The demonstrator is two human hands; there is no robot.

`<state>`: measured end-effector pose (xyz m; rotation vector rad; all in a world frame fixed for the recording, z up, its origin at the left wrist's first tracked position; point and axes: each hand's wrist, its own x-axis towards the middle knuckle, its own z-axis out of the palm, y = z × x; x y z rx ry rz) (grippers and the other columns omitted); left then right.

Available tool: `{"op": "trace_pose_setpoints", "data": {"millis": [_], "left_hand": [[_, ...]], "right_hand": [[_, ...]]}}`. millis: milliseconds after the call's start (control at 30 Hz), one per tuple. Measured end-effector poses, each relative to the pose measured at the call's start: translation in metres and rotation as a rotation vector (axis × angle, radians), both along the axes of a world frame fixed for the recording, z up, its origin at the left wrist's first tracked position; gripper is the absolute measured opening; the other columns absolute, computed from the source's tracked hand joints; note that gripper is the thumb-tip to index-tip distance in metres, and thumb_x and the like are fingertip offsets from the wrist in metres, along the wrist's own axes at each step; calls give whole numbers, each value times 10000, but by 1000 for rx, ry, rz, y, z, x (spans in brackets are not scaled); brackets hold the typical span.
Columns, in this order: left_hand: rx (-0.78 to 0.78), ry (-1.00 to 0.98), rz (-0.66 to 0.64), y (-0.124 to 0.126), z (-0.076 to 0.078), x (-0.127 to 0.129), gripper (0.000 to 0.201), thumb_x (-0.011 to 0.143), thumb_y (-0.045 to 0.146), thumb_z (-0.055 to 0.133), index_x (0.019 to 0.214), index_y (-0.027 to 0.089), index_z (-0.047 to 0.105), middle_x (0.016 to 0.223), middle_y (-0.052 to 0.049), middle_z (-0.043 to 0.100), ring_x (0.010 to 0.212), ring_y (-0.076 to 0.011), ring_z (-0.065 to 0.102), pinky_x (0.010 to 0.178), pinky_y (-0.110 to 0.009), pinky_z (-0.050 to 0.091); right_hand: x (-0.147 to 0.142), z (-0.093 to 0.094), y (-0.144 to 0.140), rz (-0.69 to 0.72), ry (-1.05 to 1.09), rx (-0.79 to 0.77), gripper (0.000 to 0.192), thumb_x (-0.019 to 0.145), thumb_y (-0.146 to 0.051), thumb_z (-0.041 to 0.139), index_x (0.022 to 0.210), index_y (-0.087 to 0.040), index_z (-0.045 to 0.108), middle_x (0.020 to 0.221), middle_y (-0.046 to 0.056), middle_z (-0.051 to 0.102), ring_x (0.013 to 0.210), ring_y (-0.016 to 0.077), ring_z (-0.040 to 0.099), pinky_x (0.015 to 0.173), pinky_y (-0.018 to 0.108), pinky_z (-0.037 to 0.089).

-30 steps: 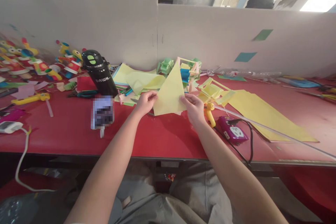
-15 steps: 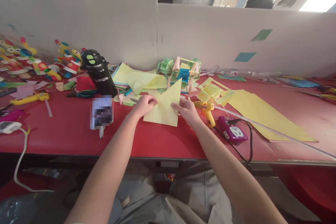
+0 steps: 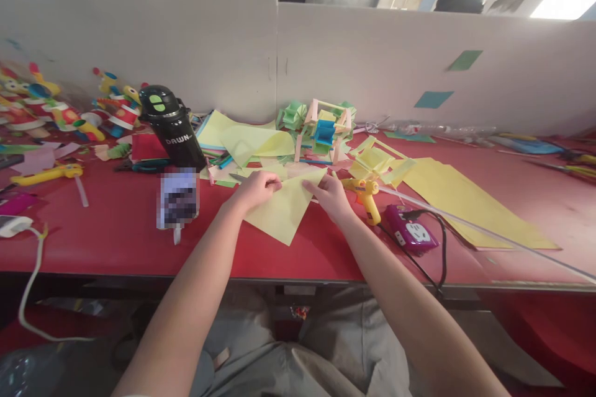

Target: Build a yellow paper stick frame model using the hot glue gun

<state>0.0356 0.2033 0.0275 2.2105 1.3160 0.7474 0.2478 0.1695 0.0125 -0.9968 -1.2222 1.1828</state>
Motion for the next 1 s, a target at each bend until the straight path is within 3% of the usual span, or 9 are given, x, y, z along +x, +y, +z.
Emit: {"op": "trace_pose_setpoints", "data": {"millis": [167, 367, 500, 633, 700, 800, 1000], "left_hand": [[44, -38, -56, -2, 0, 6, 227, 894, 334, 510, 841, 192, 680, 771, -21, 674, 692, -162, 569, 621, -267, 391], [110, -92, 35, -3, 3, 8, 168, 866, 237, 533, 788, 188, 674, 771, -28, 688, 740, -175, 602, 652, -271, 411], [116, -57, 119, -2, 5, 0, 168, 853, 221, 534, 784, 191, 684, 779, -37, 699, 738, -191, 609, 651, -291, 410], [135, 28, 111, -3, 5, -2, 197, 854, 200, 516, 777, 200, 697, 771, -38, 704, 750, -203, 618, 645, -295, 408], [152, 87, 68, -5, 5, 1, 208, 853, 178, 508, 787, 207, 704, 800, -42, 718, 780, -209, 633, 652, -293, 411], [195, 178, -12, -10, 6, 10, 215, 867, 178, 505, 811, 214, 709, 834, -51, 728, 808, -217, 646, 661, -292, 414], [261, 265, -125, -19, 10, 21, 216, 898, 193, 496, 829, 223, 699, 836, -46, 722, 818, -214, 651, 689, -290, 424]], "right_hand": [[-1, -3, 1, -5, 15, 13, 350, 630, -428, 828, 856, -190, 707, 911, 89, 770, 826, 298, 735, 679, 413, 609], [-4, -4, 3, -71, -15, 114, 319, 734, -394, 737, 960, -197, 627, 820, 49, 750, 765, 229, 725, 717, 391, 601], [0, 0, 0, -313, -136, 304, 287, 854, -361, 614, 1099, -222, 560, 803, 25, 718, 757, 192, 696, 691, 355, 578], [0, 7, -9, -475, -563, 663, 191, 945, -300, 504, 1094, -241, 609, 1024, 74, 715, 941, 209, 654, 802, 377, 516], [-4, 10, -14, -439, -848, 787, 173, 947, -268, 517, 1052, -245, 652, 1115, 75, 707, 1058, 233, 609, 906, 407, 449], [-12, 8, -16, -355, -1124, 808, 168, 946, -246, 532, 1005, -233, 689, 1091, 65, 725, 1060, 243, 598, 956, 417, 365], [-16, 0, -11, -194, -1262, 645, 170, 914, -205, 537, 869, -192, 700, 868, 56, 735, 840, 204, 602, 810, 343, 361]]}}
